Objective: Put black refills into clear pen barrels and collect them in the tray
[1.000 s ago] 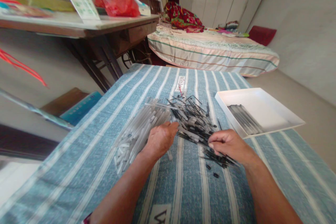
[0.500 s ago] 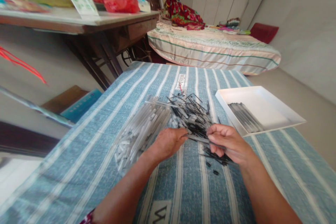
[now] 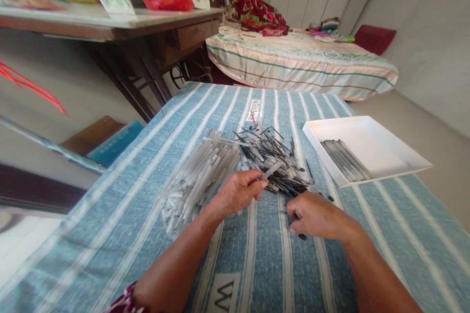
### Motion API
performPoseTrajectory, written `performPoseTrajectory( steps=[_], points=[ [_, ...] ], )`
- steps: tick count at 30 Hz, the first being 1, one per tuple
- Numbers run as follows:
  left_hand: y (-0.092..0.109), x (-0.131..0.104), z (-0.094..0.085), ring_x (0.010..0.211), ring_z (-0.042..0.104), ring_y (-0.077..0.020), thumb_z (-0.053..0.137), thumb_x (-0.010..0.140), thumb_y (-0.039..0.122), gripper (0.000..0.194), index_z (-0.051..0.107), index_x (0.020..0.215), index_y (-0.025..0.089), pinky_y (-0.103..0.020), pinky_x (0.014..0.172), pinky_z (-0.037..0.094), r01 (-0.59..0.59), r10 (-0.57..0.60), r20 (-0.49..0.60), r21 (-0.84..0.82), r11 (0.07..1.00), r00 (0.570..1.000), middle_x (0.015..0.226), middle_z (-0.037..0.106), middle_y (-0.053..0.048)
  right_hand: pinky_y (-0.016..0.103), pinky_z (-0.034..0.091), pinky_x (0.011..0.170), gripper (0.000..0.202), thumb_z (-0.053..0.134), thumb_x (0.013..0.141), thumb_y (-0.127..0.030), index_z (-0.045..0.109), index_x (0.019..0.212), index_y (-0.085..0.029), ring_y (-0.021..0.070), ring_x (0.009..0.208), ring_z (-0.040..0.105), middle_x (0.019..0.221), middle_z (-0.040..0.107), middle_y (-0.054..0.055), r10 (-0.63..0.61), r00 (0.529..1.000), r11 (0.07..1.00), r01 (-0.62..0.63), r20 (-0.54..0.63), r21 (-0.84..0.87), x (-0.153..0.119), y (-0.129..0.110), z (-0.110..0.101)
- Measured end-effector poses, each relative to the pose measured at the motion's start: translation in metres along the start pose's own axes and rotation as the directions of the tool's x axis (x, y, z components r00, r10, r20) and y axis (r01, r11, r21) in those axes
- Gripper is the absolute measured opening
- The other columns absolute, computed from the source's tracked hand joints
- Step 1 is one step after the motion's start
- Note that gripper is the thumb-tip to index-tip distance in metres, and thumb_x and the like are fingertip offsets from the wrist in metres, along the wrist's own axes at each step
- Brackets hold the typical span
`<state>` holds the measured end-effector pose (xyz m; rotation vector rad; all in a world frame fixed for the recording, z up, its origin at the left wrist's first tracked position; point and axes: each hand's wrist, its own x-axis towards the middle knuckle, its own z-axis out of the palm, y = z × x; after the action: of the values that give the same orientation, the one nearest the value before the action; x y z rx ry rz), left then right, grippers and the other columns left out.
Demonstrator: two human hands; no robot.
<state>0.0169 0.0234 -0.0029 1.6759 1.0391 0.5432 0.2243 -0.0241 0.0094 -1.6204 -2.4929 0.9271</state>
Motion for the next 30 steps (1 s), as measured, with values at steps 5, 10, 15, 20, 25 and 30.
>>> performPoseTrajectory(
  steps=[5, 10, 15, 20, 25, 30],
  points=[
    [-0.003, 0.0, -0.001, 0.043, 0.043, -0.0059, 0.044, 0.085, 0.031, 0.021, 0.059, 0.081, 0.016, -0.016, 0.042, 0.032, -0.009, 0.009, 0.006, 0.114, 0.993, 1.0, 0.054, 0.05, 0.006, 0.02, 0.024, 0.044, 0.014, 0.056, 0.062, -0.008, 0.063, 0.054, -0.017, 0.0079, 0.044, 0.044, 0.046, 0.053, -0.005, -0.049, 0.999, 0.998, 0.05, -0.006, 0.044, 0.004, -0.004, 0.004],
    [-0.003, 0.0, -0.003, 0.055, 0.049, -0.0088, 0.043, 0.086, 0.027, 0.022, 0.062, 0.081, 0.017, -0.018, 0.053, 0.037, -0.116, 0.108, 0.044, 0.286, 0.951, 0.993, 0.058, 0.052, 0.005, 0.018, 0.037, 0.045, 0.004, 0.06, 0.07, -0.019, 0.062, 0.07, -0.016, 0.0089, 0.047, 0.052, 0.053, 0.06, -0.003, 0.032, 0.987, 0.806, 0.067, -0.155, 0.588, 0.002, 0.009, -0.003],
    [-0.002, -0.001, -0.005, 0.059, 0.05, -0.0107, 0.042, 0.087, 0.027, 0.023, 0.062, 0.082, 0.018, -0.018, 0.053, 0.036, -0.166, 0.142, 0.088, 0.418, 0.893, 0.986, 0.061, 0.053, 0.003, 0.022, 0.043, 0.044, 0.019, 0.075, 0.062, -0.03, 0.063, 0.067, -0.016, 0.011, 0.042, 0.054, 0.049, 0.059, -0.002, 0.181, 0.905, 0.598, 0.208, -0.384, 0.774, 0.001, 0.02, -0.009],
    [-0.005, -0.002, -0.004, 0.063, 0.054, -0.0112, 0.039, 0.088, 0.024, 0.022, 0.059, 0.081, 0.018, -0.018, 0.058, 0.037, -0.219, 0.19, 0.11, 0.496, 0.84, 0.976, 0.066, 0.056, 0.002, 0.023, 0.041, 0.045, 0.021, 0.077, 0.06, -0.033, 0.066, 0.066, -0.017, 0.011, 0.048, 0.052, 0.054, 0.06, -0.001, 0.182, 0.838, 0.661, 0.283, -0.515, 0.695, 0.0, 0.02, -0.01],
    [-0.006, -0.001, -0.002, 0.065, 0.057, -0.0119, 0.04, 0.089, 0.024, 0.019, 0.057, 0.08, 0.019, -0.019, 0.058, 0.037, -0.192, 0.163, 0.102, 0.569, 0.799, 0.981, 0.068, 0.059, 0.002, 0.024, 0.041, 0.052, 0.018, 0.074, 0.065, -0.032, 0.067, 0.067, -0.016, 0.0131, 0.057, 0.054, 0.061, 0.062, 0.001, 0.093, 0.847, 0.743, 0.291, -0.524, 0.603, 0.0, 0.02, -0.01],
    [-0.004, -0.001, -0.001, 0.067, 0.06, -0.0135, 0.04, 0.089, 0.024, 0.02, 0.056, 0.079, 0.019, -0.02, 0.06, 0.039, -0.179, 0.143, 0.108, 0.632, 0.754, 0.984, 0.069, 0.062, 0.0, 0.024, 0.04, 0.053, 0.016, 0.07, 0.071, -0.031, 0.067, 0.066, -0.016, 0.0129, 0.057, 0.053, 0.063, 0.061, 0.002, 0.011, 0.863, 0.806, 0.291, -0.505, 0.515, 0.0, 0.019, -0.011]
  ],
)
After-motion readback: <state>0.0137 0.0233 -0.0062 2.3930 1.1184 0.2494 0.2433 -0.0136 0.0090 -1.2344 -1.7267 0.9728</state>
